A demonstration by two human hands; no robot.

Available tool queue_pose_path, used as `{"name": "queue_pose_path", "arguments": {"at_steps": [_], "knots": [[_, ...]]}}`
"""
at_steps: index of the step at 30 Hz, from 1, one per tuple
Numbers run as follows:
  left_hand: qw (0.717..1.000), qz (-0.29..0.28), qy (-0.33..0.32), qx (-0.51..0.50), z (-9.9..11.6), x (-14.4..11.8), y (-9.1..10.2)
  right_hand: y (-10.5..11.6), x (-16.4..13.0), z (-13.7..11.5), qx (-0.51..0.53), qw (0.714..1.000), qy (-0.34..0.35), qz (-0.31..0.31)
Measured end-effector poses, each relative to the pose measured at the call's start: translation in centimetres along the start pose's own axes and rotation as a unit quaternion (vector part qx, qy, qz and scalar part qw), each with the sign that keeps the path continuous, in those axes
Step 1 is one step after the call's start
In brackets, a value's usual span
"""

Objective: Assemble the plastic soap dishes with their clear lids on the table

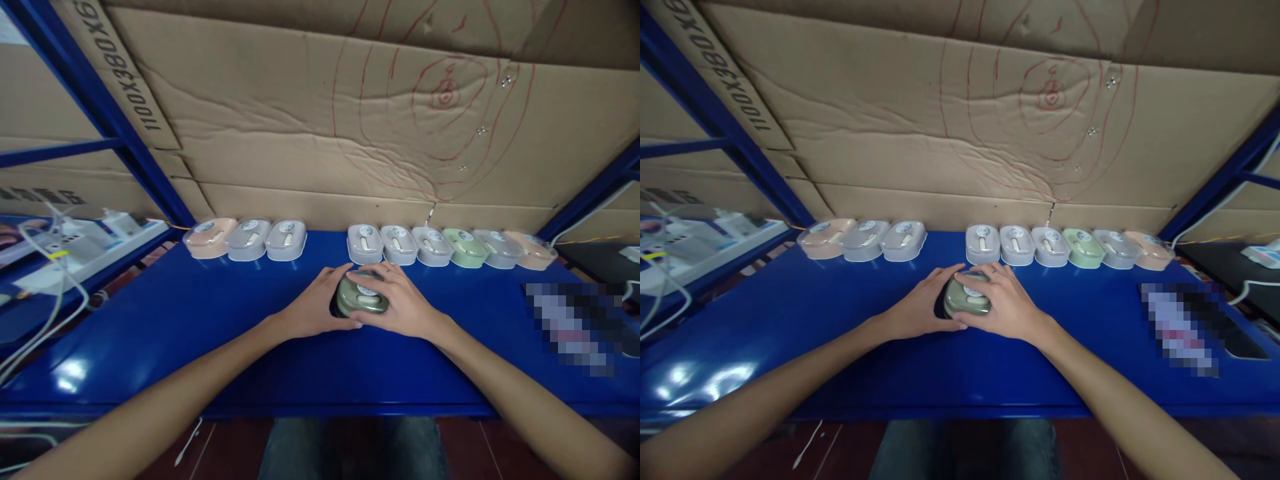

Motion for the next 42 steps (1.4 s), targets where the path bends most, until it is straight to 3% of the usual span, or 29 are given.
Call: {"name": "queue_pose_path", "arguments": {"at_steps": [16,42], "knots": [[0.999,-0.006,-0.031,0.012,-0.5,0.2,-0.2,0.3,-0.1,-1.0,-0.063,0.997,0.039,-0.018],[1.0,0.006,-0.014,0.007,-0.1,0.1,0.0,0.5,0.4,-1.0,-0.017,1.0,0.004,-0.025]]}}
Point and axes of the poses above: each hand's wrist, its own x-axis towards the middle knuckle, its own y-axis out of the back of the hand, z = x × y, the point moved 2 cm from there along x, towards the middle knuckle, and after that the axes turned 14 degrees about -y, right-handed, at the moved point
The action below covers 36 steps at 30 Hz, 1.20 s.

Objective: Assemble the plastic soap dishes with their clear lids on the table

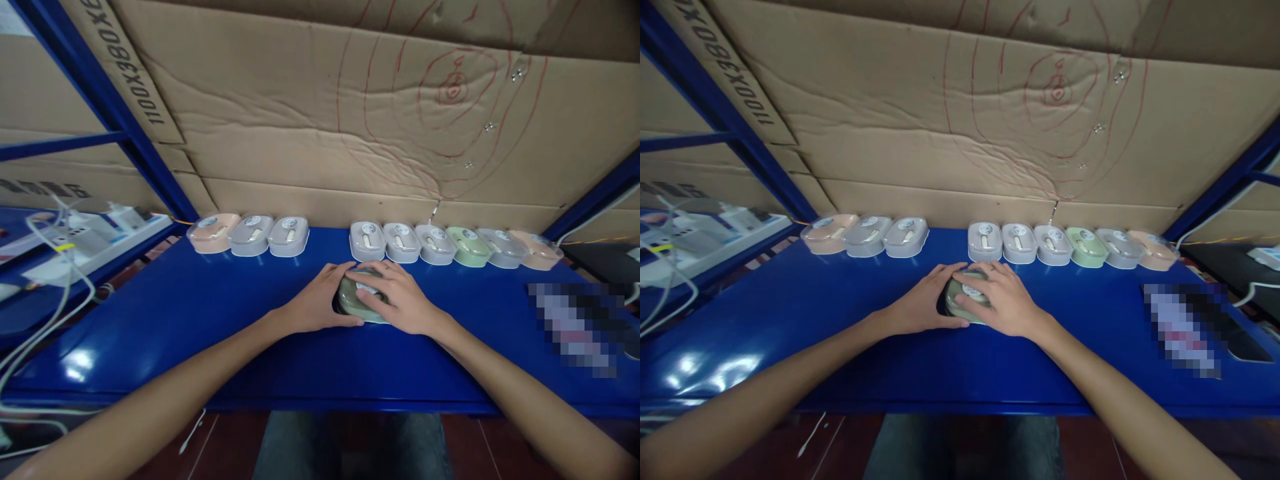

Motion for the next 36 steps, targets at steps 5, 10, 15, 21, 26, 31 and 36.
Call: {"name": "queue_pose_path", "arguments": {"at_steps": [5,10,15,21,26,31,36], "knots": [[1.0,-0.004,-0.002,0.001,0.3,0.0,0.2,0.2,0.1,0.0,0.069,0.997,-0.023,0.021],[1.0,-0.01,-0.001,-0.001,0.2,0.1,0.4,-0.2,0.1,0.4,0.163,0.981,-0.072,0.077],[1.0,-0.016,-0.006,-0.006,0.3,-0.1,0.4,-1.1,0.0,1.5,0.254,0.957,-0.106,0.087],[1.0,-0.016,-0.009,0.008,-0.6,-0.3,0.7,-1.9,0.1,2.8,0.287,0.945,-0.128,0.086],[0.994,0.042,-0.065,0.074,-1.2,-0.5,2.3,-2.5,0.1,3.2,0.254,0.957,-0.116,0.073],[0.979,0.095,-0.087,0.16,-1.0,-0.6,3.2,-2.7,-0.5,2.6,0.202,0.977,-0.059,0.018],[0.975,0.111,-0.103,0.165,0.0,-0.6,3.5,-2.8,-0.9,1.9,0.146,0.988,-0.044,-0.014]]}}
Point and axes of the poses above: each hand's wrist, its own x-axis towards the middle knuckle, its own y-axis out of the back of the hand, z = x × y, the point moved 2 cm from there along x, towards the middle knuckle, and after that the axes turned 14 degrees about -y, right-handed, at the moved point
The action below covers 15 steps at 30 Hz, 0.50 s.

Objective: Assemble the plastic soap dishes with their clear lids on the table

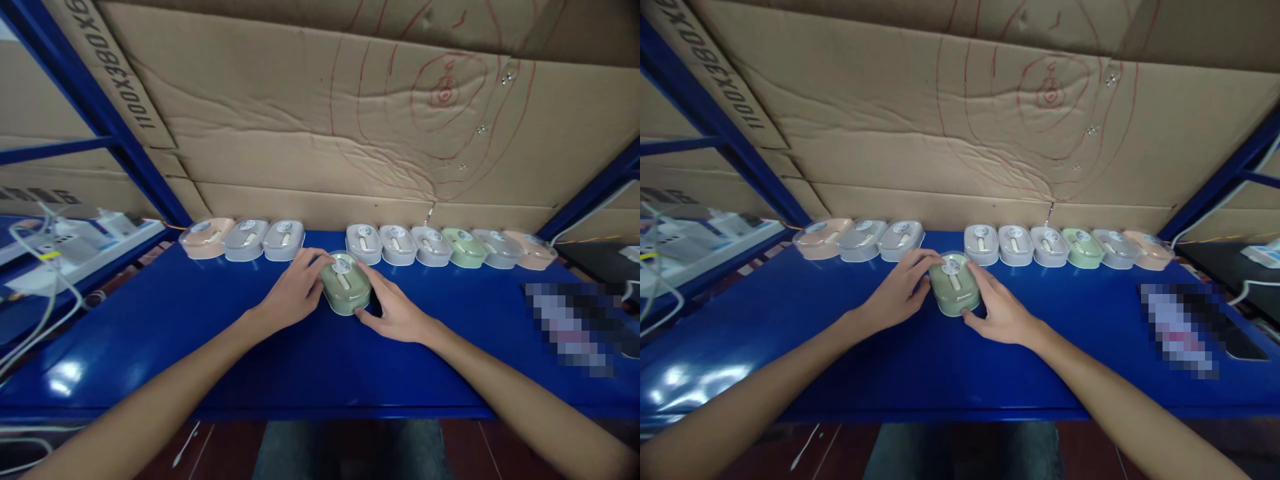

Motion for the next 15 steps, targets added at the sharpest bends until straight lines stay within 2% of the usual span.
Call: {"name": "queue_pose_path", "arguments": {"at_steps": [3,8,15], "knots": [[1.0,0.003,-0.006,0.006,0.7,0.1,0.1,-0.1,0.1,-0.3,-0.014,1.0,-0.012,0.003],[0.998,-0.042,-0.02,0.047,1.4,0.1,-0.6,-0.2,0.2,-0.4,-0.033,0.999,-0.033,0.0],[0.995,-0.036,-0.003,0.088,0.0,0.1,-0.5,-0.4,0.0,0.0,-0.042,0.997,-0.056,-0.011]]}}
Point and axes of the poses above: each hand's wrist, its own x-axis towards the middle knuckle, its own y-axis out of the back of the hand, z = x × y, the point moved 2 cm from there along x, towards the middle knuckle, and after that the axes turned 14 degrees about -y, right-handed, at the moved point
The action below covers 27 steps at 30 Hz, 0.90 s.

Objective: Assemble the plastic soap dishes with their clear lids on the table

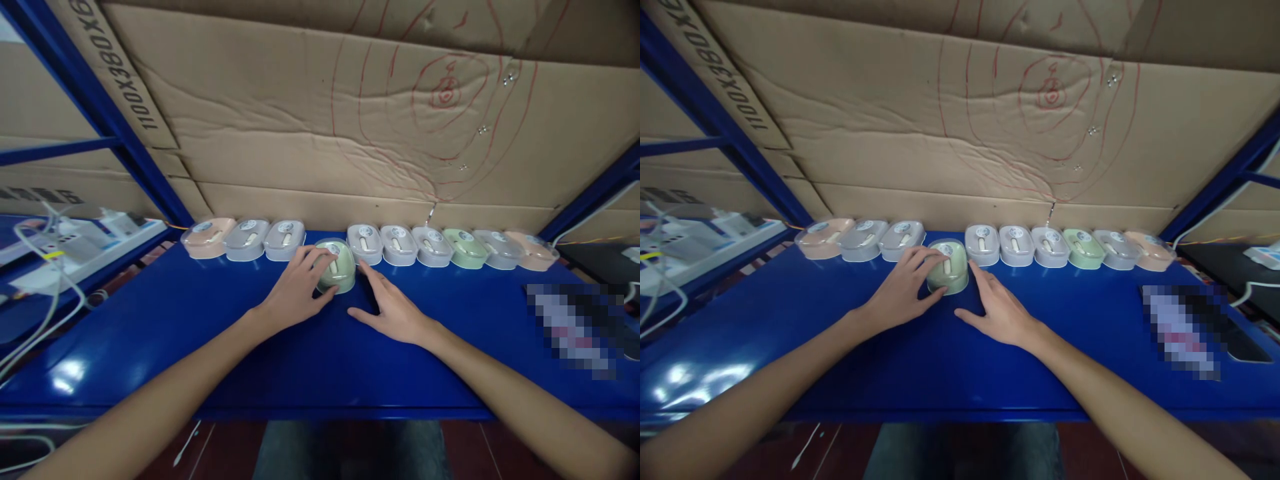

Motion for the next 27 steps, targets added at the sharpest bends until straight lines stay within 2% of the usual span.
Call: {"name": "queue_pose_path", "arguments": {"at_steps": [11,20,27], "knots": [[0.999,0.02,-0.008,0.026,-2.3,-0.3,-0.4,0.2,-0.1,-0.4,-0.001,1.0,0.016,-0.008],[0.998,-0.033,-0.008,0.054,-3.6,-0.9,-2.0,0.3,-0.1,-0.6,-0.011,0.999,0.021,-0.023],[0.995,-0.078,0.014,0.06,-3.8,-0.9,-2.0,0.1,-0.1,-0.4,-0.014,0.999,0.021,-0.02]]}}
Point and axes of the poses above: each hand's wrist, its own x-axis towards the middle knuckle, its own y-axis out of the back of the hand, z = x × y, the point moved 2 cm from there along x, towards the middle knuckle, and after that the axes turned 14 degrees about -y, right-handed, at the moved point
